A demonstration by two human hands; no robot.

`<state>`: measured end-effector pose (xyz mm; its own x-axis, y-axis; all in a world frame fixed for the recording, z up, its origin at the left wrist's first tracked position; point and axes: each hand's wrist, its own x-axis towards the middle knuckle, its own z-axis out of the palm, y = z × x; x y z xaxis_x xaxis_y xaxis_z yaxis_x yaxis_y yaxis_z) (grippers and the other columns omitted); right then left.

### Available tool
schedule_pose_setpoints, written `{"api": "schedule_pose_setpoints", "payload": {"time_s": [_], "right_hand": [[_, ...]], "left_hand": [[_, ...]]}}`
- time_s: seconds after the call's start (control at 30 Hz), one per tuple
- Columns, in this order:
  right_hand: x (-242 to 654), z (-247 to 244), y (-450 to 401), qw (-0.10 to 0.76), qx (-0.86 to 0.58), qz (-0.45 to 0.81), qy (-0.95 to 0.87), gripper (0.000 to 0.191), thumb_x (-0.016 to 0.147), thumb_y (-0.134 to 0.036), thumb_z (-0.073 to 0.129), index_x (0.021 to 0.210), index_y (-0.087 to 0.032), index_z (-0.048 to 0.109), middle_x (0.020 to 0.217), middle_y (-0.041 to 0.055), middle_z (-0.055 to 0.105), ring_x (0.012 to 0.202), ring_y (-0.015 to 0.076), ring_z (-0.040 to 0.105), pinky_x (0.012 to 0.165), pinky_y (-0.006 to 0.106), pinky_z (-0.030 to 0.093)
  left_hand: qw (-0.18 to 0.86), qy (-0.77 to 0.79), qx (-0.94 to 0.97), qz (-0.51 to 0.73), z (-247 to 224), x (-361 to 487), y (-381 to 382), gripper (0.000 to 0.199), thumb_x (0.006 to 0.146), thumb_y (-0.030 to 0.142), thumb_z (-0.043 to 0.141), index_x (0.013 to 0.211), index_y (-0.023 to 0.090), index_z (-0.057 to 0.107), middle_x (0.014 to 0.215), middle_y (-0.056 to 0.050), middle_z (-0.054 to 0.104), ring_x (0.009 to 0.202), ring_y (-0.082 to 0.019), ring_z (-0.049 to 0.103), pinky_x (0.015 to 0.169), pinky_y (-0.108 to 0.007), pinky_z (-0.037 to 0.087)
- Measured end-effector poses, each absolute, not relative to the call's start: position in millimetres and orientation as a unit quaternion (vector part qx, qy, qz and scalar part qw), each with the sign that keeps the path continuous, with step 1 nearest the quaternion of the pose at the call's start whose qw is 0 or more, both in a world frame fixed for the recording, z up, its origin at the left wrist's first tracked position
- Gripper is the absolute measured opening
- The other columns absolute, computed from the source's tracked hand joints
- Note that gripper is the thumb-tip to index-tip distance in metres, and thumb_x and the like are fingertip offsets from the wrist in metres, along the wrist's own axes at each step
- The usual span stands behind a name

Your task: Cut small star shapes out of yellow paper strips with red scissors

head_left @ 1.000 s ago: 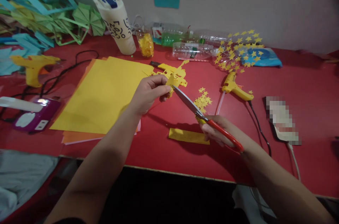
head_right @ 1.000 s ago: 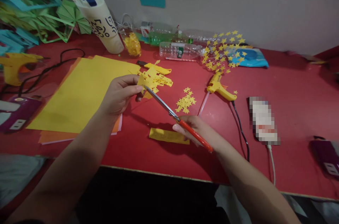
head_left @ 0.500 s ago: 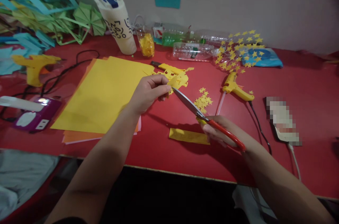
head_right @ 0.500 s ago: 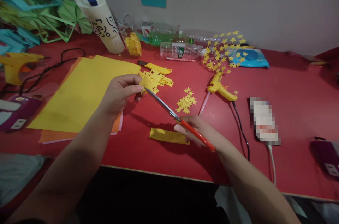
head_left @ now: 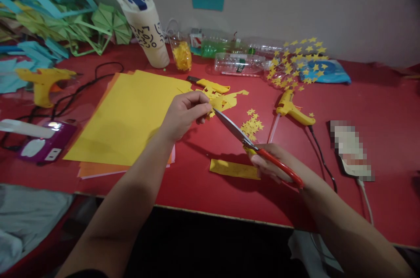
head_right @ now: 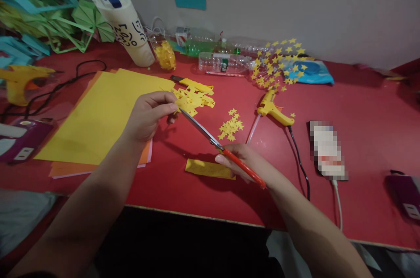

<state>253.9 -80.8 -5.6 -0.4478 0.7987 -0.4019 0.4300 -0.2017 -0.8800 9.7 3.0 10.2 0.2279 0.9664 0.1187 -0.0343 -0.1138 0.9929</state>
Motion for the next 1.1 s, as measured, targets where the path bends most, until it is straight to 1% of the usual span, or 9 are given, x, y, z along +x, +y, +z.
{"api": "schedule_pose_setpoints", "payload": {"time_s": [0.2,0.33,0.47,0.53,0.6,0.7,0.83,1.0,1.1], "right_hand": [[252.0,-5.4,-81.1,0.156,-0.513,0.584,-0.609,0.055,0.080,-0.073,0.053,0.065,-0.020,0.047,0.047,-0.0044,0.049,0.030,0.0048,0.038,0.031,0.018,0.025],[251.7,-5.2,-80.6,0.151,-0.516,0.582,-0.610,0.055,0.080,-0.073,0.053,0.066,-0.020,0.048,0.048,-0.0040,0.050,0.031,0.0051,0.038,0.032,0.019,0.026],[249.2,-3.1,-79.5,0.162,-0.502,0.583,-0.618,0.058,0.077,-0.076,0.051,0.061,-0.021,0.043,0.044,-0.0054,0.043,0.033,0.0056,0.037,0.035,0.021,0.030],[247.7,-2.1,-79.2,0.169,-0.494,0.579,-0.626,0.058,0.077,-0.076,0.051,0.061,-0.021,0.044,0.044,-0.0055,0.042,0.034,0.0058,0.037,0.035,0.021,0.029],[246.8,-1.8,-79.3,0.172,-0.493,0.573,-0.632,0.057,0.078,-0.076,0.051,0.063,-0.020,0.047,0.046,-0.0047,0.045,0.034,0.0058,0.038,0.034,0.021,0.027],[246.5,-2.2,-79.9,0.169,-0.496,0.570,-0.632,0.060,0.076,-0.078,0.050,0.065,-0.020,0.049,0.048,-0.0034,0.048,0.034,0.0060,0.039,0.034,0.021,0.027],[246.8,-2.3,-79.9,0.173,-0.493,0.570,-0.634,0.060,0.076,-0.078,0.051,0.064,-0.020,0.048,0.047,-0.0050,0.043,0.034,0.0059,0.038,0.034,0.021,0.026],[246.3,-2.4,-79.8,0.179,-0.493,0.565,-0.637,0.059,0.075,-0.077,0.053,0.064,-0.019,0.048,0.049,-0.0036,0.047,0.035,0.0060,0.040,0.034,0.021,0.027],[245.8,-4.3,-80.8,0.179,-0.497,0.570,-0.629,0.061,0.074,-0.080,0.051,0.064,-0.020,0.047,0.047,-0.0053,0.043,0.034,0.0061,0.038,0.035,0.021,0.027]], "left_hand": [[0.533,0.404,0.574,0.473,11.1,10.5,2.3,0.010,0.068,0.021,0.064,0.061,0.016,0.058,0.052,0.004,0.056,0.044,-0.005,0.048,0.045,-0.019,0.042],[0.531,0.411,0.572,0.471,10.2,10.9,2.8,0.010,0.068,0.022,0.064,0.062,0.017,0.058,0.052,0.004,0.056,0.044,-0.006,0.049,0.045,-0.020,0.042],[0.530,0.407,0.574,0.474,9.9,11.2,3.1,0.010,0.068,0.022,0.063,0.061,0.017,0.058,0.051,0.004,0.055,0.044,-0.005,0.049,0.045,-0.020,0.040],[0.528,0.407,0.574,0.475,10.1,11.3,2.9,0.010,0.067,0.022,0.063,0.061,0.017,0.057,0.052,0.004,0.055,0.044,-0.005,0.049,0.044,-0.020,0.040],[0.528,0.405,0.576,0.475,10.2,11.5,2.4,0.011,0.067,0.021,0.064,0.060,0.017,0.057,0.052,0.004,0.055,0.044,-0.005,0.049,0.044,-0.020,0.040],[0.527,0.394,0.583,0.476,9.7,11.9,1.6,0.011,0.069,0.021,0.064,0.061,0.017,0.058,0.052,0.004,0.055,0.044,-0.005,0.050,0.045,-0.019,0.041],[0.525,0.379,0.588,0.486,7.6,12.3,1.1,0.012,0.071,0.020,0.064,0.061,0.017,0.058,0.052,0.004,0.055,0.045,-0.005,0.051,0.046,-0.018,0.043],[0.525,0.378,0.586,0.488,5.1,12.9,1.0,0.012,0.071,0.020,0.064,0.062,0.017,0.059,0.053,0.004,0.056,0.045,-0.005,0.051,0.045,-0.018,0.043],[0.531,0.378,0.579,0.489,4.5,14.5,0.6,0.013,0.071,0.021,0.064,0.061,0.017,0.057,0.053,0.004,0.056,0.045,-0.005,0.051,0.045,-0.017,0.043]]}}
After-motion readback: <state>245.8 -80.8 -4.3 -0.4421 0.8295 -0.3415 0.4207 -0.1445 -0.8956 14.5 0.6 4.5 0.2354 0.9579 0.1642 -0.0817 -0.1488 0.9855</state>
